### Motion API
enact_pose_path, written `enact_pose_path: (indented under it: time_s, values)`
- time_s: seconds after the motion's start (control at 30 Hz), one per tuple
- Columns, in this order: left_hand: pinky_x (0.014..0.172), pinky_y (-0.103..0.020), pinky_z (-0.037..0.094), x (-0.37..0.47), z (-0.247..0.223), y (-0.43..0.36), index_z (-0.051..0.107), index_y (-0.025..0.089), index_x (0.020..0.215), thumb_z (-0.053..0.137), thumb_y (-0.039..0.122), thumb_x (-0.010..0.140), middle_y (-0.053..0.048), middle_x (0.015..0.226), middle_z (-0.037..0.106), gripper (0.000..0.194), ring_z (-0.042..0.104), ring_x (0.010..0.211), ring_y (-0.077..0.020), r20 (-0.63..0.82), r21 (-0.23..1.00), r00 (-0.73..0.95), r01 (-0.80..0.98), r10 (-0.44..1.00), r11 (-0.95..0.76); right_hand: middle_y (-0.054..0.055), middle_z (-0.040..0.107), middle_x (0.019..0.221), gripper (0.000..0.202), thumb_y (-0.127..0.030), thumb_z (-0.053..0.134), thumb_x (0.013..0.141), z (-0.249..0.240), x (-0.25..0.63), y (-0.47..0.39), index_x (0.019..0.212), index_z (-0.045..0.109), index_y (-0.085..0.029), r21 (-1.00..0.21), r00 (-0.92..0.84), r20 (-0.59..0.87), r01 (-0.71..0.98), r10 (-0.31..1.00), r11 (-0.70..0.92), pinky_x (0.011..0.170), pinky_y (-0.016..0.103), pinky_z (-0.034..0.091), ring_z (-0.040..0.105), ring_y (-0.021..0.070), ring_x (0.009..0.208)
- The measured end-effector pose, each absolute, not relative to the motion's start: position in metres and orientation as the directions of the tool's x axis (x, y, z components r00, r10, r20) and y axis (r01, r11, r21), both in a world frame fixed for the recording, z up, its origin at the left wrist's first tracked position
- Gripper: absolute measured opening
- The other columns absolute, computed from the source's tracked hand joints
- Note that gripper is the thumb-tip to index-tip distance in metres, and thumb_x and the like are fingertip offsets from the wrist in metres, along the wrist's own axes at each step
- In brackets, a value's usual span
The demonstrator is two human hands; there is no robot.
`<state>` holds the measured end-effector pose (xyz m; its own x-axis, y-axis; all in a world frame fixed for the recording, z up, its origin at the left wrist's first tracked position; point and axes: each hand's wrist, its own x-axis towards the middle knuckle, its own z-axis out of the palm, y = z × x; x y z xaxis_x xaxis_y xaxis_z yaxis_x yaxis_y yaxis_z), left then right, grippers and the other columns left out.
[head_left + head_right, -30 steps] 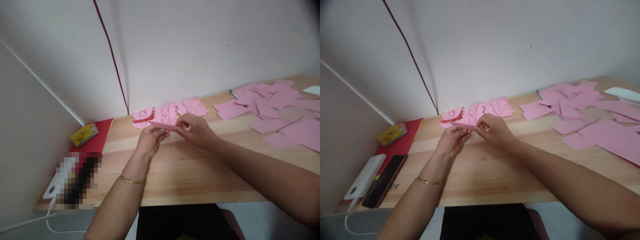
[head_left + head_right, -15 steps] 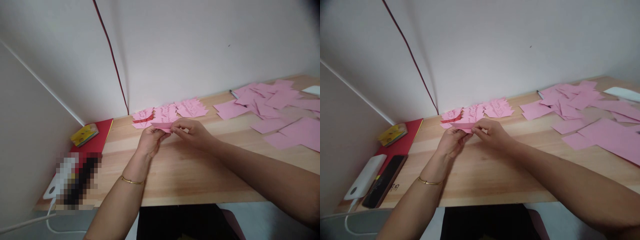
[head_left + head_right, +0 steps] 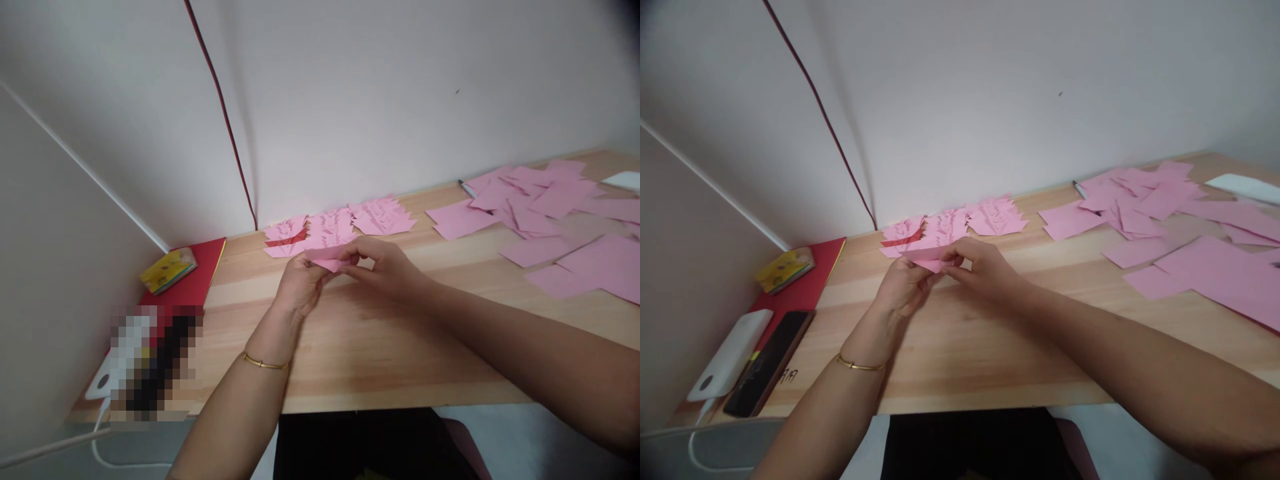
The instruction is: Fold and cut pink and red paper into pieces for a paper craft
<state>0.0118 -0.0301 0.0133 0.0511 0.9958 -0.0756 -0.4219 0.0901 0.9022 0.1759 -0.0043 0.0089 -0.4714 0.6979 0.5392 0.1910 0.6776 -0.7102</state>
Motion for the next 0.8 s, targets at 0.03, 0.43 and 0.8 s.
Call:
enact_pose_path:
  time_s: [0.03, 0.43, 0.8]
  values:
    - [0.090, -0.040, 0.051, 0.0118, 0.0137, -0.0302, 0.070, 0.011, 0.084, 0.081, 0.011, 0.052, -0.011, 0.091, 0.073, 0.034, 0.066, 0.097, -0.0257, -0.077, 0.900, 0.063, -0.425, 0.995, 0.096, 0.004, 0.066, 0.085, 0.015, -0.029, 0.059, 0.085, 0.0087, 0.1757, -0.0045, 0.095, 0.066, -0.022, -0.694, -0.480, 0.549, 0.195, 0.684, 0.693, 0.072, 0.031, 0.048, 0.058, 0.0163, 0.077]
    - [0.085, -0.035, 0.053, 0.0085, 0.0160, -0.0319, 0.070, 0.010, 0.080, 0.077, 0.013, 0.059, -0.010, 0.086, 0.073, 0.023, 0.068, 0.087, -0.0218, -0.148, 0.897, 0.069, -0.411, 0.987, 0.163, 0.005, 0.062, 0.082, 0.007, -0.020, 0.056, 0.085, 0.0048, 0.1738, -0.0013, 0.089, 0.061, -0.019, -0.517, -0.519, 0.647, 0.241, 0.559, 0.822, 0.070, 0.031, 0.047, 0.057, 0.0170, 0.077]
    - [0.079, -0.031, 0.052, 0.0049, 0.0096, -0.0301, 0.069, 0.012, 0.082, 0.076, 0.009, 0.059, -0.006, 0.085, 0.071, 0.024, 0.067, 0.078, -0.0155, -0.190, 0.898, 0.064, -0.391, 0.980, 0.200, 0.009, 0.060, 0.093, 0.006, -0.014, 0.053, 0.082, 0.0054, 0.1739, -0.0016, 0.082, 0.057, -0.020, -0.440, -0.464, 0.708, 0.300, 0.533, 0.846, 0.080, 0.039, 0.045, 0.054, 0.0224, 0.092]
